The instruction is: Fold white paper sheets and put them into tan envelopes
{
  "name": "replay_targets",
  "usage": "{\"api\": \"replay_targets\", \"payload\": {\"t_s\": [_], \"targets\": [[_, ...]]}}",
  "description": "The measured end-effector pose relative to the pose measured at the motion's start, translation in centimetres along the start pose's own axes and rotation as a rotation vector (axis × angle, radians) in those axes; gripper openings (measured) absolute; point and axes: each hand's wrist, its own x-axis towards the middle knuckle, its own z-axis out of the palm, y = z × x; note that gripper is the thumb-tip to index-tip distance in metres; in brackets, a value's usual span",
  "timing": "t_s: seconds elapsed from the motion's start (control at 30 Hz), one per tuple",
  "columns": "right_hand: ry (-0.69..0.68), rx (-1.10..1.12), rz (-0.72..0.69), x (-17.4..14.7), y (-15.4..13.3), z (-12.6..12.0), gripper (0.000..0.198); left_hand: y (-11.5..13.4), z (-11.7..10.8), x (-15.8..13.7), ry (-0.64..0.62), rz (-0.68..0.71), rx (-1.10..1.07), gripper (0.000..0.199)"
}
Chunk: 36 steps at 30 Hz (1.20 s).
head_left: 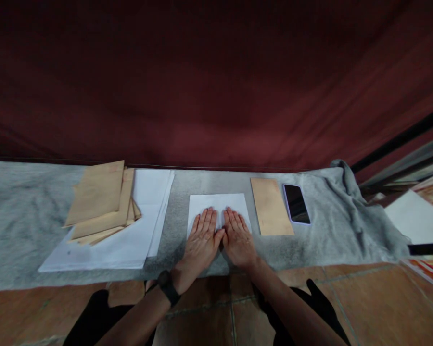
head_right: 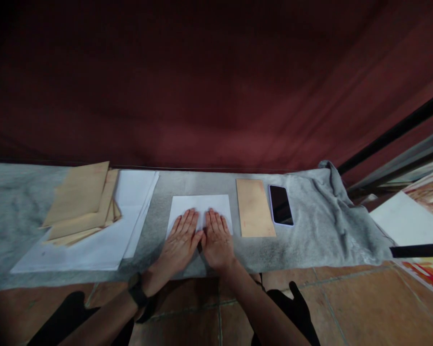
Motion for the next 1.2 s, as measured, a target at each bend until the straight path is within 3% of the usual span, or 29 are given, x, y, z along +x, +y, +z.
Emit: {"api": "replay_targets", "payload": {"t_s": [0.33,0.5,0.6,0.8,0.9,1.0,1.1,1.2], "targets": [[0.094,-0.077,0.071,-0.2,1.0,0.7,0.067,-2.1,0.2,0.2,0.067,-0.172,0.063,0.067],[0.152,-0.103,0.085,-0.4,1.8,0.9,0.068,-3.6,-0.6,0.7,0.076,-0.279,-0.032,0.062],[0.169,-0.107,0.084,-0.5,2.2,0.9,0.069,-4.4,-1.7,1.4,0.060,-0.349,-0.199,0.061],[0.151,-0.107,0.110,-0.3,2.0,1.0,0.069,-6.5,-2.8,3.0,0.054,-0.655,-0.659,0.064],[0.146,-0.084,0.118,-0.2,1.9,1.0,0.069,-7.1,-2.7,3.4,0.119,-0.781,-0.835,0.063],[0.140,-0.053,0.125,-0.1,1.9,0.8,0.070,-6.8,-2.9,3.5,0.165,-0.849,-1.020,0.066],[0.118,-0.019,0.111,0.0,1.8,0.4,0.070,-6.2,-3.7,3.7,0.127,-0.896,-1.225,0.075],[0.061,0.052,-0.011,0.0,1.3,-0.3,0.074,-5.4,-4.6,3.9,0.145,-0.896,-1.377,0.066]]}}
